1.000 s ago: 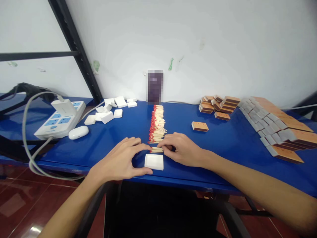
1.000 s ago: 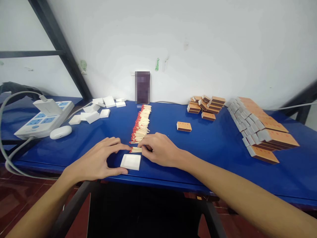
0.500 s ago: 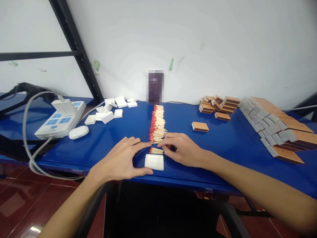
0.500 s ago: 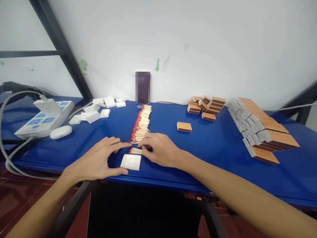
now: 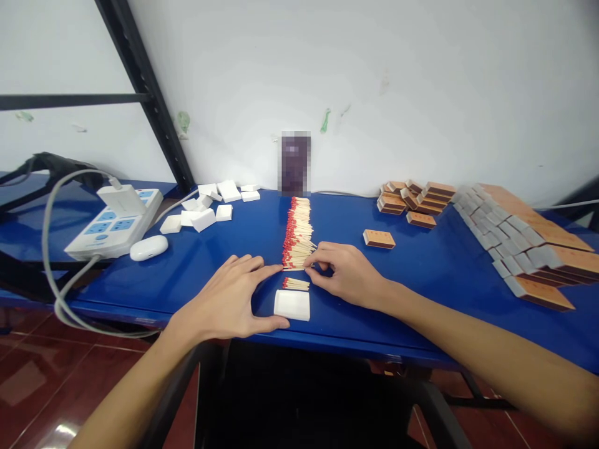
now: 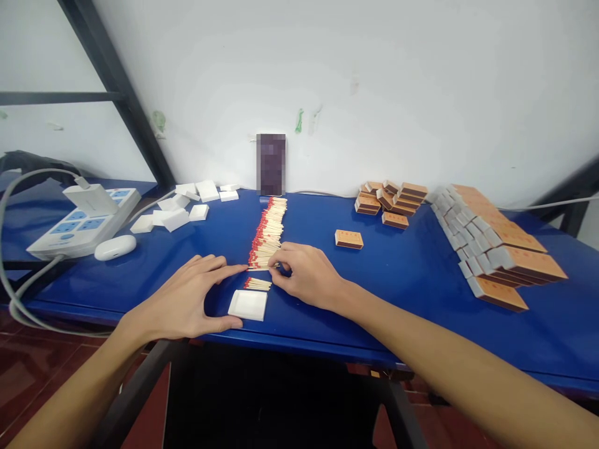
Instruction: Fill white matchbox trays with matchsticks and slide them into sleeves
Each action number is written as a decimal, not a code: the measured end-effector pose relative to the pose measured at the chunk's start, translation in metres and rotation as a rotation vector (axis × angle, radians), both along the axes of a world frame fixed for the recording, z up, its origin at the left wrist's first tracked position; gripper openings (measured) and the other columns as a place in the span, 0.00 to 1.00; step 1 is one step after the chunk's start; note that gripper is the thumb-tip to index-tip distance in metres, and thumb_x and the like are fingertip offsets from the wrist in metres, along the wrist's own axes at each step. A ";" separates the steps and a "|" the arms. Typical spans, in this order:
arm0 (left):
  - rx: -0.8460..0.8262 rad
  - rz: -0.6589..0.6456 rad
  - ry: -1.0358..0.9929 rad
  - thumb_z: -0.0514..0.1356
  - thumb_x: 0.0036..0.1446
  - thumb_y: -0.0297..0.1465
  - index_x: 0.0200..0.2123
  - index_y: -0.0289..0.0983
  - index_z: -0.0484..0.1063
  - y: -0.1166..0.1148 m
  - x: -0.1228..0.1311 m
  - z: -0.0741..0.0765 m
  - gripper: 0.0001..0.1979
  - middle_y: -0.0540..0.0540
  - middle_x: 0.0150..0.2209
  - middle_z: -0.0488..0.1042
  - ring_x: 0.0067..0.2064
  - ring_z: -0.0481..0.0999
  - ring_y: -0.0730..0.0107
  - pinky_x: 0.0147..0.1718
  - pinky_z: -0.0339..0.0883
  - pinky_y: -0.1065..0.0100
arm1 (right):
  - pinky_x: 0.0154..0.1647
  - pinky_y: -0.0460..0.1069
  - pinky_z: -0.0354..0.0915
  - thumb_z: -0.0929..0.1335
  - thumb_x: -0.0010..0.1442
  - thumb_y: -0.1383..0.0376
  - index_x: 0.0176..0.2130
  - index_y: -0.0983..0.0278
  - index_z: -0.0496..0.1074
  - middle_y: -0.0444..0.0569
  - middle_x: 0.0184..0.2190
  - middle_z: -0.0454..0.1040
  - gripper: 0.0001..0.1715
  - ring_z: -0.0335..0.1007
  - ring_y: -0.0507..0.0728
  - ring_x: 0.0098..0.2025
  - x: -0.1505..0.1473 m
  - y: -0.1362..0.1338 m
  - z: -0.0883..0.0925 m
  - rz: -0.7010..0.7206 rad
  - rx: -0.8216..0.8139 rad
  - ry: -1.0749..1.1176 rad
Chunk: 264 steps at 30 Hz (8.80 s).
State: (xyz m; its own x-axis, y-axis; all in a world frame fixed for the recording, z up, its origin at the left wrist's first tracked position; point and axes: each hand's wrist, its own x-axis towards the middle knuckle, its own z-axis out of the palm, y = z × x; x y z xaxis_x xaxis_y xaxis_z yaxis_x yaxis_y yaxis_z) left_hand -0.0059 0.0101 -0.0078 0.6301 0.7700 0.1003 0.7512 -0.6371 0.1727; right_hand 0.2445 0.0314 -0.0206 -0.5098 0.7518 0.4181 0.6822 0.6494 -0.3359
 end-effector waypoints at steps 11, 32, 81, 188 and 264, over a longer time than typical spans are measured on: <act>-0.024 -0.016 -0.032 0.60 0.51 0.59 0.62 0.42 0.65 0.000 0.000 0.002 0.42 0.39 0.51 0.69 0.54 0.68 0.46 0.57 0.56 0.44 | 0.29 0.45 0.55 0.68 0.56 0.72 0.32 0.65 0.77 0.42 0.24 0.67 0.07 0.61 0.50 0.27 -0.001 0.000 0.000 0.029 -0.021 -0.007; -0.031 -0.038 -0.061 0.60 0.51 0.58 0.60 0.44 0.65 0.000 0.000 0.002 0.38 0.42 0.49 0.69 0.52 0.68 0.50 0.55 0.56 0.49 | 0.29 0.45 0.57 0.66 0.57 0.73 0.35 0.66 0.79 0.42 0.23 0.66 0.10 0.60 0.49 0.26 -0.001 -0.005 0.001 0.108 -0.024 0.060; -0.096 -0.047 -0.078 0.61 0.53 0.57 0.55 0.45 0.68 0.000 0.001 0.004 0.33 0.46 0.46 0.70 0.53 0.69 0.51 0.58 0.52 0.46 | 0.27 0.45 0.51 0.67 0.55 0.71 0.29 0.65 0.73 0.39 0.20 0.63 0.05 0.56 0.48 0.23 -0.002 -0.005 0.004 0.000 -0.083 -0.004; -0.081 -0.154 -0.154 0.63 0.56 0.45 0.39 0.40 0.70 -0.001 0.002 0.004 0.16 0.52 0.29 0.67 0.33 0.68 0.67 0.34 0.58 0.66 | 0.28 0.44 0.53 0.68 0.58 0.69 0.31 0.64 0.71 0.38 0.22 0.59 0.04 0.55 0.48 0.25 -0.006 -0.012 0.012 0.119 -0.197 0.057; 0.629 0.645 -0.048 0.51 0.64 0.47 0.47 0.38 0.72 -0.041 -0.087 0.050 0.21 0.43 0.44 0.71 0.50 0.72 0.52 0.50 0.67 0.55 | 0.30 0.45 0.56 0.64 0.66 0.61 0.34 0.65 0.71 0.42 0.25 0.66 0.12 0.58 0.49 0.27 -0.011 -0.024 0.007 0.324 -0.195 0.033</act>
